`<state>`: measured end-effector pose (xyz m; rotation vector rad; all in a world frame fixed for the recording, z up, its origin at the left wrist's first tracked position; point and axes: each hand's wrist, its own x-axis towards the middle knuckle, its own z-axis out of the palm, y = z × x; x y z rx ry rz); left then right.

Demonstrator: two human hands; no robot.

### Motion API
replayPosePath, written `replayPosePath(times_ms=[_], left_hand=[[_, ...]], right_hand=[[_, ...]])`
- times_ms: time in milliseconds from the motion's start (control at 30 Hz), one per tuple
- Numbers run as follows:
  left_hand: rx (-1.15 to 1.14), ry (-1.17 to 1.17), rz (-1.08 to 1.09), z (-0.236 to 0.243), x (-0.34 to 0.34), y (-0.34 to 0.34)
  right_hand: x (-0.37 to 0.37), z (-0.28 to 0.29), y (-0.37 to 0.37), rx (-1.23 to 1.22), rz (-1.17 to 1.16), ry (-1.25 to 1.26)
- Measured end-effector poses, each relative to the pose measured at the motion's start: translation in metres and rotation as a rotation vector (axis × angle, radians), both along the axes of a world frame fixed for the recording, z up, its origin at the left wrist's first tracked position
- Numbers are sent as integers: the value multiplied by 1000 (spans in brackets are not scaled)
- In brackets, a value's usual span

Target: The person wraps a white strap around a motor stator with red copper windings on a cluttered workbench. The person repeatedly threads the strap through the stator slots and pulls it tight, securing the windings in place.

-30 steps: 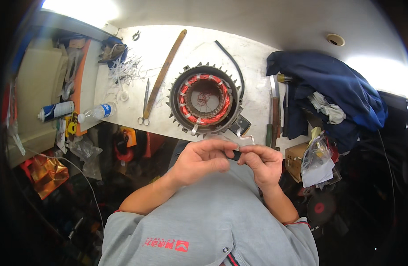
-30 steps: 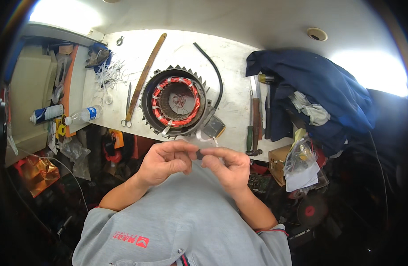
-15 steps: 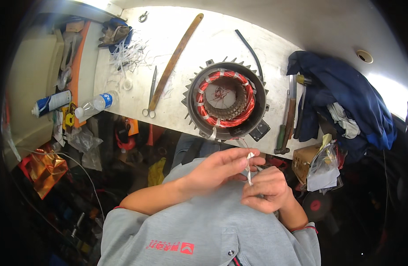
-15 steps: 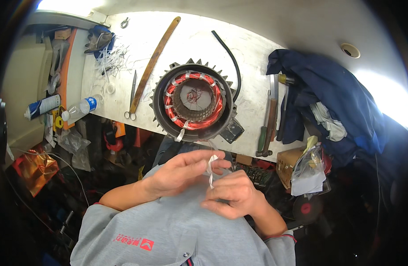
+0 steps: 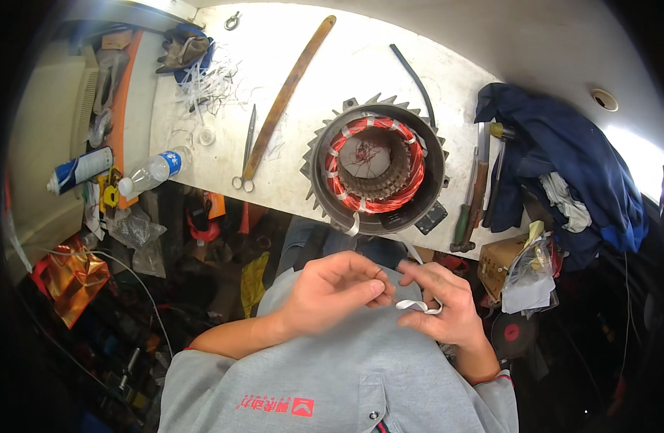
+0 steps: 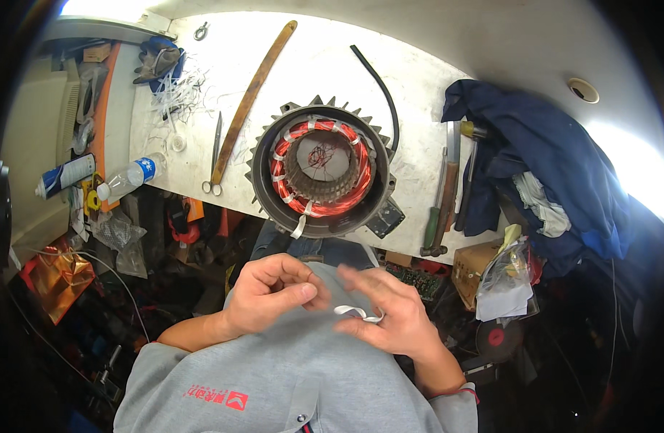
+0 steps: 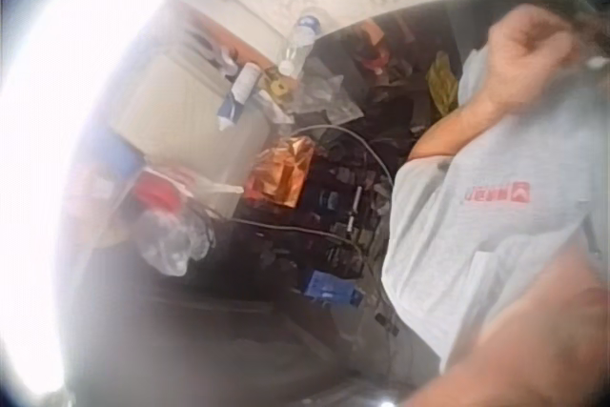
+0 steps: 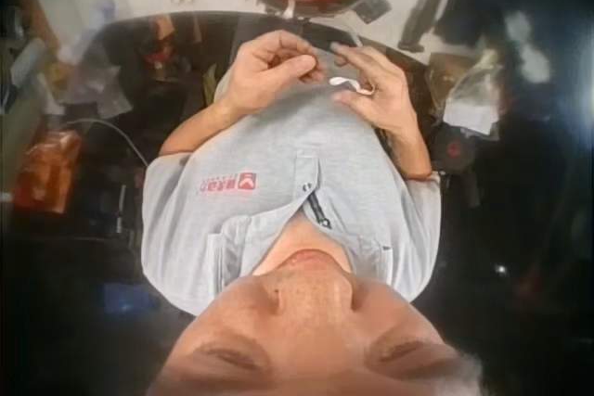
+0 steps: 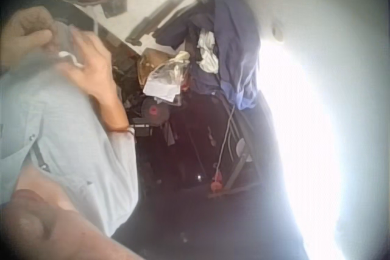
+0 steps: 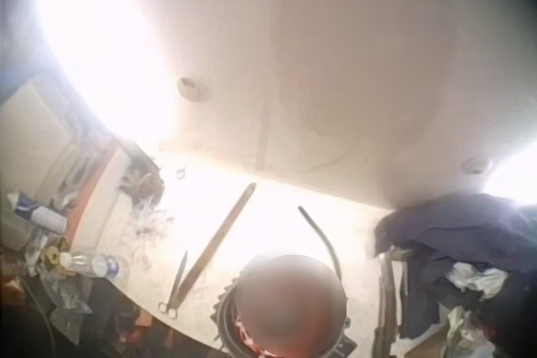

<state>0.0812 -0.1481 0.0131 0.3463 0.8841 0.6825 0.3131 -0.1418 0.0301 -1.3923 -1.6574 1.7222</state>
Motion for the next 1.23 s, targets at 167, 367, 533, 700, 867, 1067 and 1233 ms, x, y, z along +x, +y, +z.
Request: replayPosePath(times_ms=[167, 367, 533, 700, 867, 1067, 1233], left_hand=[[-105, -35, 24, -4, -8, 7], [-271, -46, 103, -15, -14, 5], [-426, -162, 161, -22, -18, 8], [-293, -14, 32, -17, -24, 11], [-233, 34, -3, -27, -34, 2], [-201, 59, -2, -26, -33, 2], [-181, 78, 10, -27, -36, 1]], right_hand=[[0, -3, 0, 227, -70, 16], [-3, 3, 13, 269, -81, -74], [-7, 6, 28, 236, -43, -36], [2, 7, 43, -372, -406, 9], [6, -11, 68, -584, -382, -21], [-11, -27, 75, -546, -314, -128], [-17, -23, 73, -285, -163, -325]])
